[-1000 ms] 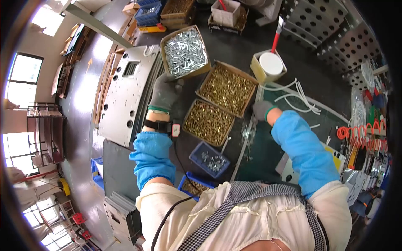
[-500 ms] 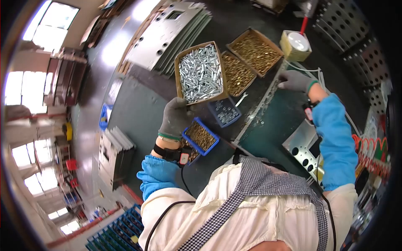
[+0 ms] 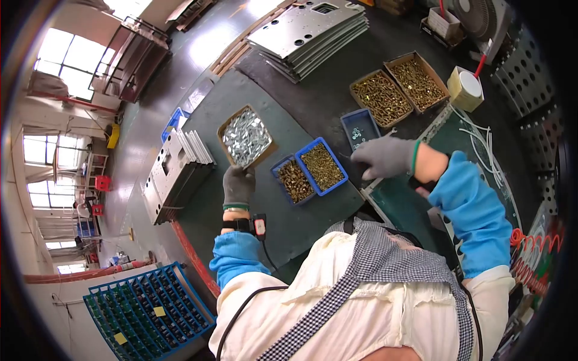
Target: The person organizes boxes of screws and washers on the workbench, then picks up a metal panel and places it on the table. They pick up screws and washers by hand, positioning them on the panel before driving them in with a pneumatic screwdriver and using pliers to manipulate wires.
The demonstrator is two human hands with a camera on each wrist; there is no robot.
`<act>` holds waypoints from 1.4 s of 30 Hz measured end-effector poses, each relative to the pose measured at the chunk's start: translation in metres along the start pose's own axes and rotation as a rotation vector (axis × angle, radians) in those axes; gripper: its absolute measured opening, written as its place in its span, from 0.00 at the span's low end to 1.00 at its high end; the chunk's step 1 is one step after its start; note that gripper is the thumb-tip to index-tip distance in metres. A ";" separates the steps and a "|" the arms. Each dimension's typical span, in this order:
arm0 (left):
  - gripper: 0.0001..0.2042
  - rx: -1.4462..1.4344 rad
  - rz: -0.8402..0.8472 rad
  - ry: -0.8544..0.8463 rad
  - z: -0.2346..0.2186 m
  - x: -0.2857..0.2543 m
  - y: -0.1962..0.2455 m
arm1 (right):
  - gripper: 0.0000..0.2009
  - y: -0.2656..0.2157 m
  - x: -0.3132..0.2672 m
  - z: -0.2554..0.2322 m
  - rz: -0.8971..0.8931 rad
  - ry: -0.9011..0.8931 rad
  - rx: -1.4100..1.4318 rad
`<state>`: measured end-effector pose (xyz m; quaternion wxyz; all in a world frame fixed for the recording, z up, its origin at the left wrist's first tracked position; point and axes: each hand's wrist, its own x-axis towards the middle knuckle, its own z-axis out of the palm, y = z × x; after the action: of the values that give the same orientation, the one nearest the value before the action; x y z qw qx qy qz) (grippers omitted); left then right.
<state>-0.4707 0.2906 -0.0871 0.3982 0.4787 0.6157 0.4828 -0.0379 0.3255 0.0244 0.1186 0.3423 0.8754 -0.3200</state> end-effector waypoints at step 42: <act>0.19 0.802 -0.244 -0.230 0.014 -0.080 0.055 | 0.17 -0.157 -0.265 -0.065 -0.438 1.114 -0.633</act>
<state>-0.4278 0.2194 -0.0344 0.3007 0.5699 0.7584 0.0982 0.0518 0.1403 0.2622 -0.3234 0.2196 0.9065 0.1597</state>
